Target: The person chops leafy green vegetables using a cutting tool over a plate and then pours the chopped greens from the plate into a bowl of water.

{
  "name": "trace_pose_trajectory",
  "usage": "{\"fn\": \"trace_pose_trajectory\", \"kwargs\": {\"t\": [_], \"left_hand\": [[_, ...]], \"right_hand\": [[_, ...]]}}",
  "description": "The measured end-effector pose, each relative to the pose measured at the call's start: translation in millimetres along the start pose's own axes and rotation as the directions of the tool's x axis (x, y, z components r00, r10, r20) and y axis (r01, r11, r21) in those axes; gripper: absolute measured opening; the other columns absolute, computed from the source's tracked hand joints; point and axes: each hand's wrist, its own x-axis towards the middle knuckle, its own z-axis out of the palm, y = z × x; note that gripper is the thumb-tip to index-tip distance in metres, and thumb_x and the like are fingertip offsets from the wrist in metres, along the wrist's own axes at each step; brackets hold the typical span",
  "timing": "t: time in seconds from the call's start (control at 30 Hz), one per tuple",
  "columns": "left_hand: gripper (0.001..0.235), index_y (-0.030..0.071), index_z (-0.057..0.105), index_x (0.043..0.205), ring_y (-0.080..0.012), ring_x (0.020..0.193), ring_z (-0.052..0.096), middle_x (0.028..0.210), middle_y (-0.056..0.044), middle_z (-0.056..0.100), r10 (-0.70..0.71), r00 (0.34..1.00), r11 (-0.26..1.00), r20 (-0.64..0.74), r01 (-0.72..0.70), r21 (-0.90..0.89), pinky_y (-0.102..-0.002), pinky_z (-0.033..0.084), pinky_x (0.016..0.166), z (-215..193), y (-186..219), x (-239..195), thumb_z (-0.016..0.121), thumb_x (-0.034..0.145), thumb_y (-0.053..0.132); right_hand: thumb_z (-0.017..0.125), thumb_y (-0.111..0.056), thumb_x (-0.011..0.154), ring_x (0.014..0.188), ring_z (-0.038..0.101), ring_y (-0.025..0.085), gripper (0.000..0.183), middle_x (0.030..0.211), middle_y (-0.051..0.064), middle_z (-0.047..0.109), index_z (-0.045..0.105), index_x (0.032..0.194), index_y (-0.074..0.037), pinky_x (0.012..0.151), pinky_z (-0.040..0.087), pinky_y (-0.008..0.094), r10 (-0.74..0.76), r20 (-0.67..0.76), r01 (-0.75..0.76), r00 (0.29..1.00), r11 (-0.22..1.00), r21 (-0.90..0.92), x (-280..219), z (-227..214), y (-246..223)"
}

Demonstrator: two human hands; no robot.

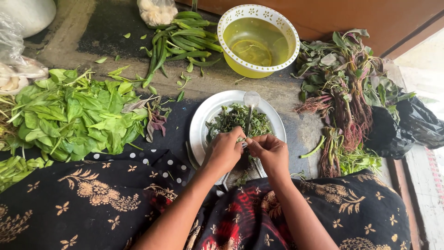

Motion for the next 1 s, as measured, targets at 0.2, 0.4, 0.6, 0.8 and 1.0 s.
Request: {"fn": "trace_pose_trajectory", "kwargs": {"t": [0.2,0.4,0.6,0.8,1.0], "left_hand": [[0.023,0.011,0.065,0.111,-0.0290,0.078,0.078,0.080,-0.011,0.075,-0.129,0.990,0.976,0.055,0.137,-0.172,-0.041,0.059,0.075,9.0,-7.7,7.7,0.057,0.091,0.006],[0.018,0.009,0.068,0.105,-0.0348,0.084,0.073,0.084,-0.017,0.074,-0.052,0.986,0.998,-0.156,0.057,0.032,-0.047,0.055,0.077,21.7,-6.6,2.8,0.066,0.086,0.010],[0.018,0.004,0.059,0.111,-0.0362,0.087,0.073,0.089,-0.018,0.072,0.103,0.995,0.995,0.016,-0.103,-0.010,-0.047,0.056,0.075,7.4,-12.3,4.2,0.061,0.093,0.008],[0.012,0.004,0.060,0.103,-0.0375,0.087,0.072,0.093,-0.018,0.071,0.209,0.977,0.969,-0.029,-0.203,0.141,-0.049,0.055,0.073,3.4,-9.2,2.0,0.060,0.091,0.003],[0.014,0.005,0.063,0.102,-0.0356,0.085,0.072,0.090,-0.016,0.072,0.150,0.985,0.983,-0.086,-0.139,0.117,-0.048,0.054,0.072,3.6,-3.8,1.5,0.057,0.090,0.000]], "right_hand": [[0.081,-0.008,0.085,0.066,0.064,0.010,0.015,0.077,0.005,0.073,0.074,0.092,0.002,0.063,0.052,0.024,0.008,0.047,-0.012,0.999,0.997,0.075,-0.9,-1.5,-0.4],[0.079,-0.007,0.082,0.074,0.071,0.009,0.018,0.083,0.005,0.078,0.076,0.098,0.000,0.072,0.060,0.025,0.121,0.094,-0.122,0.988,0.993,0.001,-1.6,-9.8,-14.7],[0.080,-0.009,0.086,0.067,0.069,0.010,0.014,0.078,0.006,0.077,0.076,0.092,0.002,0.065,0.058,0.024,0.010,0.013,-0.009,1.000,0.998,-0.060,-2.2,-4.7,-3.7],[0.080,-0.010,0.087,0.064,0.066,0.009,0.015,0.073,0.005,0.073,0.074,0.087,0.004,0.061,0.054,0.023,-0.053,-0.026,0.051,0.998,0.996,-0.072,2.2,-0.4,8.1],[0.080,-0.011,0.087,0.063,0.064,0.008,0.013,0.072,0.004,0.072,0.075,0.088,0.001,0.060,0.052,0.022,-0.054,-0.045,0.051,0.998,0.997,-0.057,6.1,6.1,2.2]]}}
